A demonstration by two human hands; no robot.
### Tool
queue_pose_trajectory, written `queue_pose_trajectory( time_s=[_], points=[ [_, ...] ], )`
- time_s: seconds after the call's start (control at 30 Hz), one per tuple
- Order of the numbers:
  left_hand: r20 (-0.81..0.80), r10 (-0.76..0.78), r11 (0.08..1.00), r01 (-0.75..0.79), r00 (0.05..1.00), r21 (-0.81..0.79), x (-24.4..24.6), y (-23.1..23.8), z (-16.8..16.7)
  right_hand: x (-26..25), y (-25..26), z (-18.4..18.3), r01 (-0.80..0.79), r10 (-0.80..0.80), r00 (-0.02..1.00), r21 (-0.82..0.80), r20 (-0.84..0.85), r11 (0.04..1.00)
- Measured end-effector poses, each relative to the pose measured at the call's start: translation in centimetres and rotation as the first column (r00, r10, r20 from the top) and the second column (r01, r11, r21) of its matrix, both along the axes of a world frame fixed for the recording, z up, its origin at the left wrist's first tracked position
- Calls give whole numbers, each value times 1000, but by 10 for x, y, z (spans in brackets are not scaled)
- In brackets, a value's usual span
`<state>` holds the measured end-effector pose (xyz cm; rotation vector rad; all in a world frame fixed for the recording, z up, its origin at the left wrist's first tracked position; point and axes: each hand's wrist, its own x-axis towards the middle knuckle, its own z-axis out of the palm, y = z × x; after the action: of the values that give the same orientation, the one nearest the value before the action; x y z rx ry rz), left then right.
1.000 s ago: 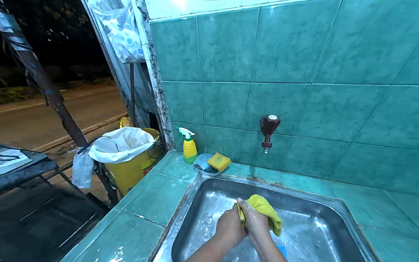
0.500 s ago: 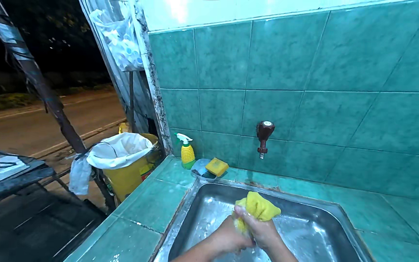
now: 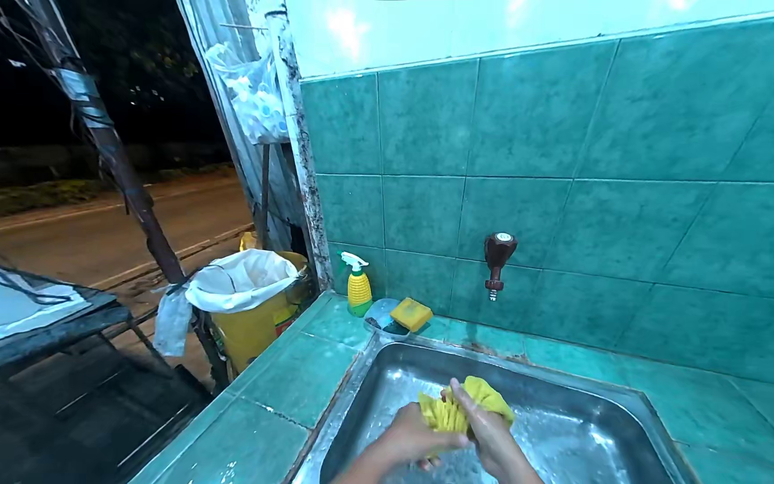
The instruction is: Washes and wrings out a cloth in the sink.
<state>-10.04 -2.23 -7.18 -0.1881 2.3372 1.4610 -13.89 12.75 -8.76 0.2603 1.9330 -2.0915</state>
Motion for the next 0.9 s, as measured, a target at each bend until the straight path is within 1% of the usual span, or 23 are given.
queue_pose_trajectory(
  time_s=[0.03,0.07,0.1,0.17,0.23,0.3,0.33,0.37,0.4,0.43,0.47,0.5,0.53,0.57,0.6,0.63,0.67,0.7,0.77,0.8,0.83,0.87,0.9],
  points=[
    [56,51,987,-59,997,150,3,-9,5,-4,12,-3,-27,26,998,22,51,999],
    [104,110,965,-131,988,226,5,-17,10,-6,22,-4,-31,28,995,26,100,999],
    [140,173,945,-204,975,254,6,-22,16,-9,30,-6,-19,16,991,18,132,1000],
    [183,284,906,-326,941,271,6,-28,21,-12,39,-11,41,-32,987,-51,156,998],
    [225,351,870,-406,909,282,5,-31,20,-11,41,-8,107,-78,985,-196,151,975],
    [256,389,854,-451,885,260,4,-31,16,-11,41,-4,141,-96,984,-320,152,937],
    [251,405,860,-460,879,221,3,-32,13,-11,43,-3,133,-85,985,-332,153,934],
    [232,423,864,-467,876,187,1,-34,10,-11,47,-4,104,-62,988,-303,144,947],
    [193,450,859,-482,872,172,-1,-35,11,-11,52,-5,52,-25,993,-233,118,971],
    [137,479,845,-498,867,196,-4,-36,13,-9,60,-8,-40,51,995,-132,87,990],
    [84,493,829,-497,866,258,-8,-38,16,-8,70,-12,-173,172,983,10,64,985],
    [46,490,813,-476,870,335,-12,-40,20,-9,81,-16,-338,330,941,193,73,921],
    [19,478,800,-444,878,405,-17,-40,24,-12,91,-20,-497,492,862,384,121,778],
    [-3,464,787,-411,886,459,-20,-39,29,-18,98,-21,-619,629,751,546,201,565],
    [-21,449,779,-380,893,498,-23,-36,35,-28,101,-18,-677,714,635,656,294,333],
    [-32,434,774,-355,900,524,-25,-32,43,-36,102,-6,-670,733,575,723,362,169],
    [-41,415,776,-331,909,537,-26,-27,52,-43,101,17,-622,712,593,775,376,109],
    [-48,388,783,-302,920,544,-27,-22,59,-48,100,43,-521,680,674,838,287,163],
    [-69,337,794,-244,939,557,-30,-12,71,-56,93,102,-247,575,817,880,-36,406],
    [-84,316,796,-216,945,565,-32,-9,78,-61,87,127,-86,503,833,845,-230,528],
    [-100,297,798,-190,950,571,-33,-6,87,-68,80,147,70,422,804,772,-419,632],
    [-117,279,802,-164,953,574,-35,-4,95,-78,71,163,196,348,742,682,-573,705],
    [-136,254,809,-133,958,573,-37,-3,103,-89,62,177,287,291,679,609,-674,740]
  ],
)
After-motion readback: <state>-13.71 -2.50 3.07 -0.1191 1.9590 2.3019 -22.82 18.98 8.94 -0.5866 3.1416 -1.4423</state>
